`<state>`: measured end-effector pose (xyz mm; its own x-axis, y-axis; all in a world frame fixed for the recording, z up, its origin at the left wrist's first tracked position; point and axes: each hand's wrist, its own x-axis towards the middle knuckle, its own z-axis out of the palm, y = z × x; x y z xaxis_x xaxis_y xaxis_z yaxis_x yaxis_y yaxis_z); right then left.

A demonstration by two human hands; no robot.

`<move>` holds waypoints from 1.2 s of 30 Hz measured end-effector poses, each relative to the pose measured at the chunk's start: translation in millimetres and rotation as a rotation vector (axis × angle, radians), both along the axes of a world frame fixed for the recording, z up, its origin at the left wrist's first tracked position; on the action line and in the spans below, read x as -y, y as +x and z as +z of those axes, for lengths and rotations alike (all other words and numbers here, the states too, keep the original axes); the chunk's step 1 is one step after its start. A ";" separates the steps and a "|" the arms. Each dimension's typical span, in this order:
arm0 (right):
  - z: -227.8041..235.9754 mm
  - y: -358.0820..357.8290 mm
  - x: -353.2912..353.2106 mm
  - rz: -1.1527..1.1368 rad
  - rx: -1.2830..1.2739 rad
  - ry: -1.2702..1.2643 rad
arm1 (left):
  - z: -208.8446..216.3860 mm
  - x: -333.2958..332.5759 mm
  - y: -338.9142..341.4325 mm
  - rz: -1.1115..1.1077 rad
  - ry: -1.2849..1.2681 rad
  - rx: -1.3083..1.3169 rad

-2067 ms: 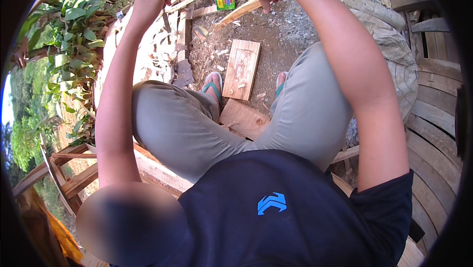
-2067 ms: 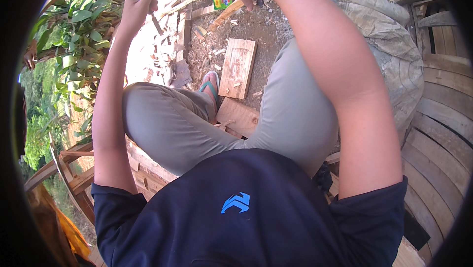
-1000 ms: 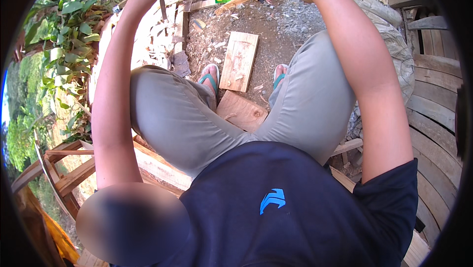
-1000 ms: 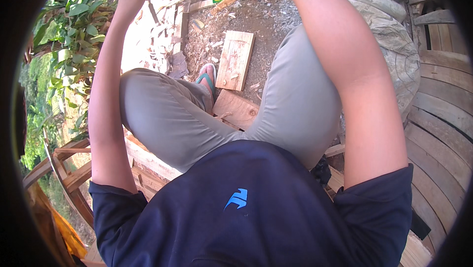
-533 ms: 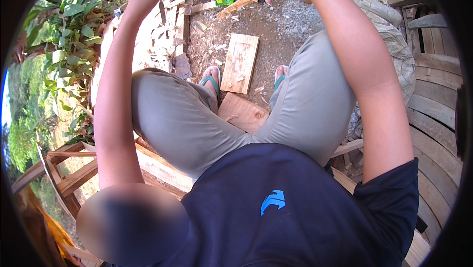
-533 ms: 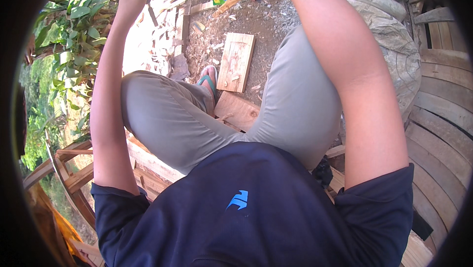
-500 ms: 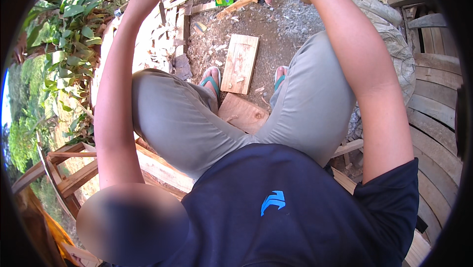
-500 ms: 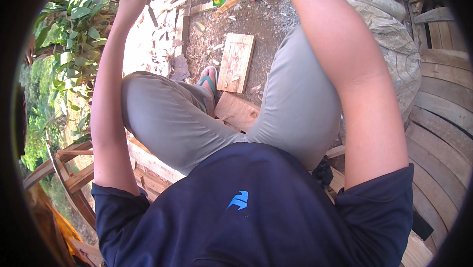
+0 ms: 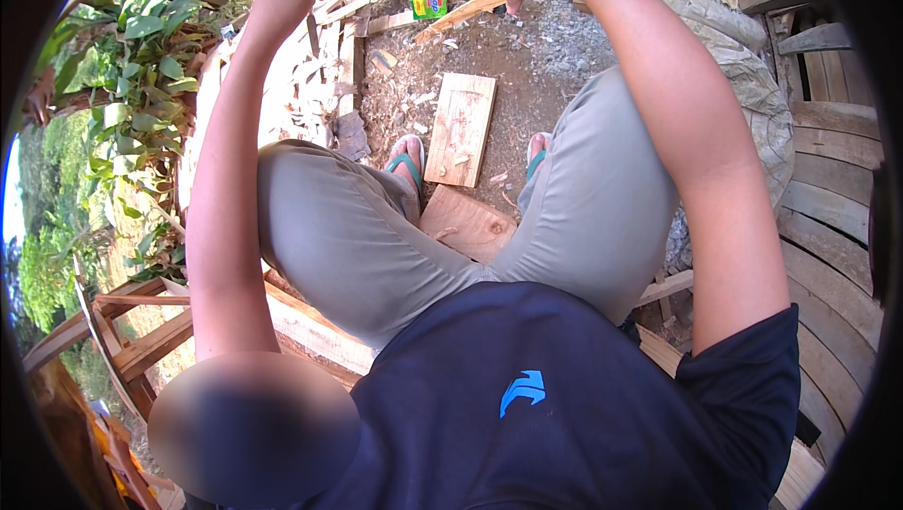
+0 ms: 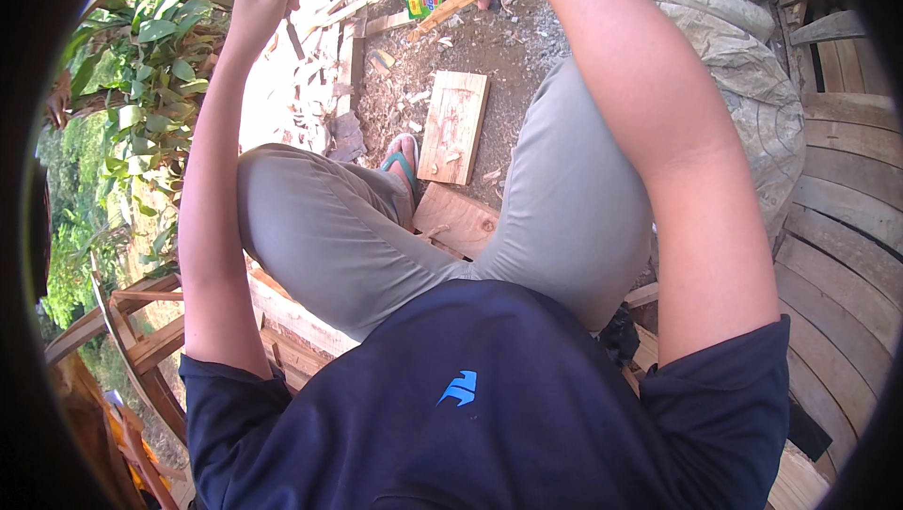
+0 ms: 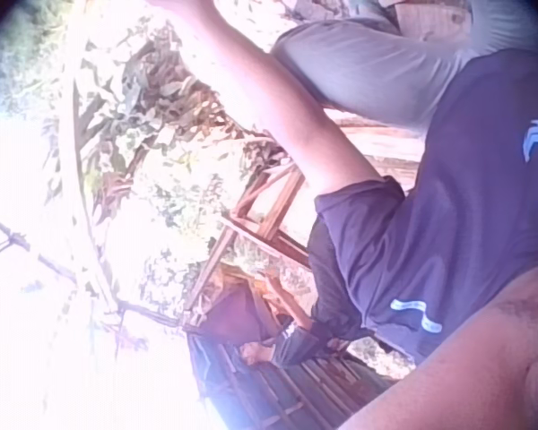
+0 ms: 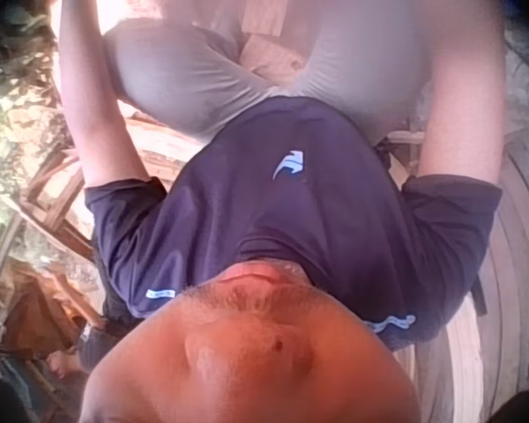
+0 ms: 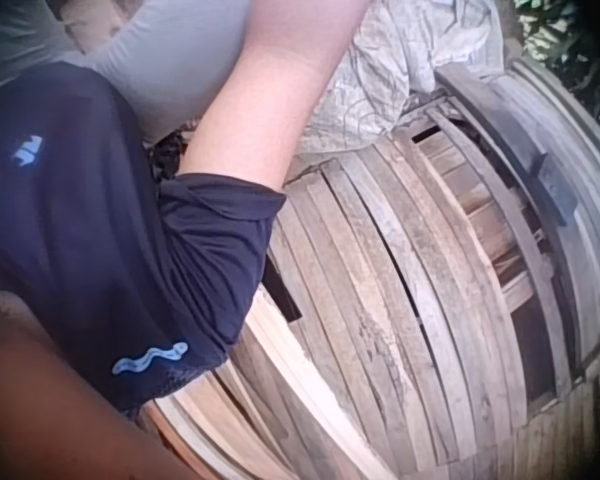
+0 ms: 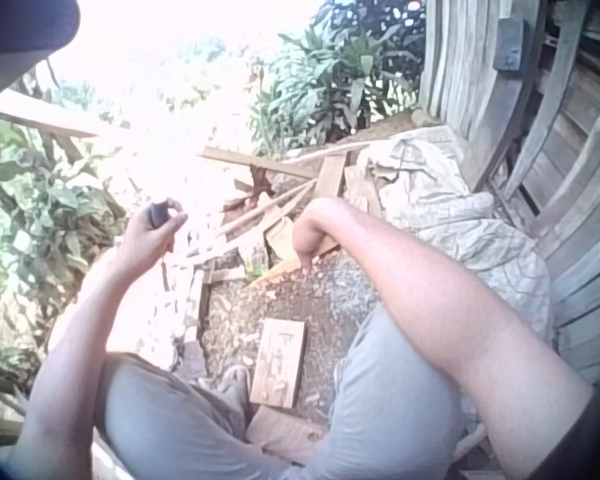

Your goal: The person carves a hollow into a block of wood using a chisel and a wooden mallet.

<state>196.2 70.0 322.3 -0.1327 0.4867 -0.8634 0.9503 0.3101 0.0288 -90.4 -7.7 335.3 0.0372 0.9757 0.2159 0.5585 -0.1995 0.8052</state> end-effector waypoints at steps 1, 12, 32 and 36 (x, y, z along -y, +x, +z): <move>1.4 0.1 0.5 0.001 0.003 0.006 | 1.0 0.4 1.1 0.000 0.003 -0.007; -3.3 -3.1 0.0 0.006 0.041 -0.038 | 2.7 3.4 1.1 0.024 -0.006 -0.012; -7.8 0.3 -3.0 0.024 -0.003 0.010 | 9.0 6.2 6.6 0.038 0.015 -0.032; -13.3 3.3 -4.5 -0.018 -0.016 -0.004 | 7.9 5.7 7.0 0.031 0.016 -0.013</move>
<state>199.5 74.5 309.1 -0.1372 0.4858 -0.8632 0.9561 0.2928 0.0128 -83.5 -13.3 343.2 0.0101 0.9729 0.2309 0.5746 -0.1946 0.7950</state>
